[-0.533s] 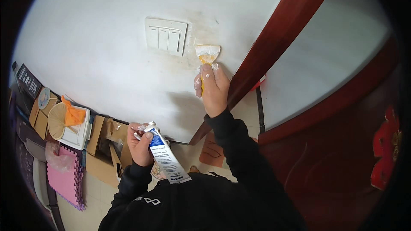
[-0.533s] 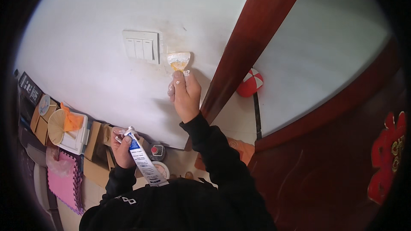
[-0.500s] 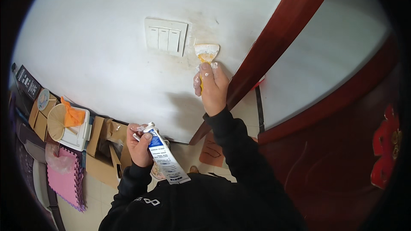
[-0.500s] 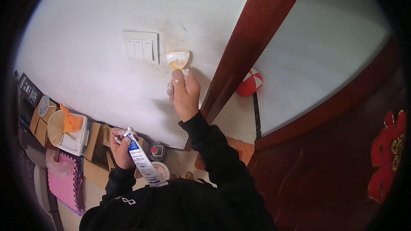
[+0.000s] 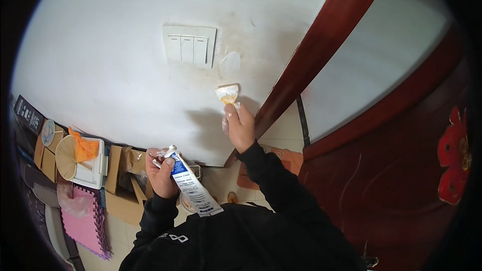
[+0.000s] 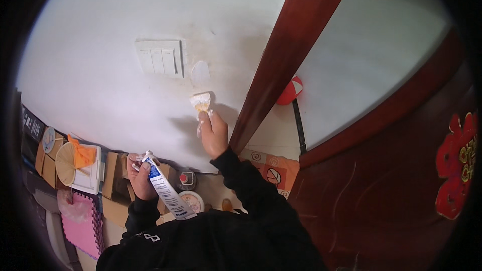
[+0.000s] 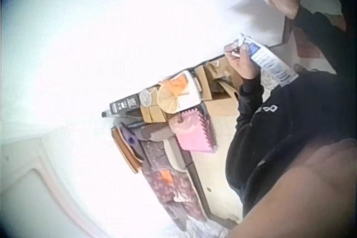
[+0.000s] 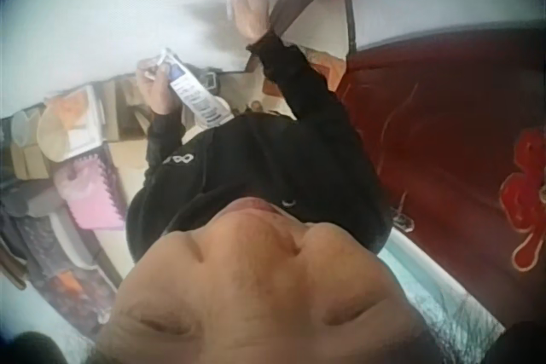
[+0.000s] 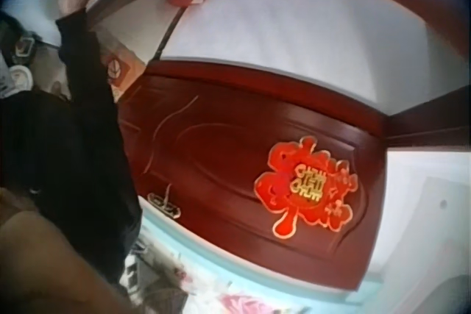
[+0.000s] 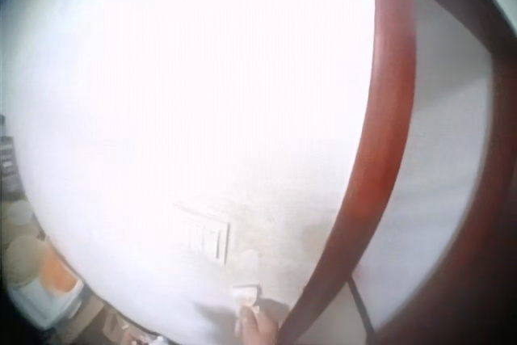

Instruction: The person applies a white paste from a tube onto a wall near a light switch using a small spatula. They repeatedly squeeze the tube and spread the paste over a specific area to fill imperfections or holes.

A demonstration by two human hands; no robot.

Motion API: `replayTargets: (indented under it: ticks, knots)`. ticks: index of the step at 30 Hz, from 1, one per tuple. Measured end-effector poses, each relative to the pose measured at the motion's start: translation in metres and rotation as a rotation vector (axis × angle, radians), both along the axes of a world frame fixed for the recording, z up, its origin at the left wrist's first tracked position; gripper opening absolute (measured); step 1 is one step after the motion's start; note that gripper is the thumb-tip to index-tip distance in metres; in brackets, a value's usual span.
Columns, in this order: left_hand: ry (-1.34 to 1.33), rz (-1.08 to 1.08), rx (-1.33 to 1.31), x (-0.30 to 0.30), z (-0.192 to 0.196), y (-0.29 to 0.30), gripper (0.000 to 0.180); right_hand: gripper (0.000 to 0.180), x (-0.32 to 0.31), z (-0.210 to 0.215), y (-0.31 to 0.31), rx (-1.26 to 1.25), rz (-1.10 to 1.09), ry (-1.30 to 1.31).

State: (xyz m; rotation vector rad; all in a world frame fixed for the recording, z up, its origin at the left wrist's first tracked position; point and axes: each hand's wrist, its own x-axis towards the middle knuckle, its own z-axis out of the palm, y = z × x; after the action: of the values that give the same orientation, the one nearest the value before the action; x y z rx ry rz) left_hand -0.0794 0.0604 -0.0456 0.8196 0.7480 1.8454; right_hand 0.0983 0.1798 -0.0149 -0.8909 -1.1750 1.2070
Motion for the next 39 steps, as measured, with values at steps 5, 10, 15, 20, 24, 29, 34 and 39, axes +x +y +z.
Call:
replayTargets:
  ticks: [5,10,15,20,24,29,34,39]
  knots:
    - [-0.004,0.017,0.040,0.000,-0.008,0.009,0.023,0.018,0.003,0.081,-0.003,0.282,-0.089,0.005]
    - [-0.047,0.014,0.041,0.006,-0.006,0.011,0.023,0.025,0.001,0.133,0.023,0.267,-0.056,-0.011]
    - [-0.085,-0.009,0.054,0.007,-0.009,0.014,0.023,0.024,0.007,0.100,0.032,0.149,-0.125,-0.136]
    - [-0.108,-0.064,0.036,0.007,-0.001,0.013,0.024,0.023,0.013,0.069,0.010,0.040,-0.112,-0.172]
    - [-0.077,-0.022,0.062,0.004,-0.011,0.017,0.024,0.022,0.010,0.092,-0.006,0.339,-0.215,-0.254]
    - [-0.071,-0.018,0.088,0.007,-0.007,0.018,0.023,0.026,0.012,0.121,0.022,0.589,-0.400,-0.407]
    - [-0.065,-0.020,0.051,0.006,-0.010,0.018,0.023,0.025,0.011,0.103,0.044,0.576,-0.457,-0.535]
    - [-0.074,-0.015,0.082,0.004,-0.014,0.019,0.024,0.025,0.009,0.057,0.043,0.469,-0.446,-0.613]
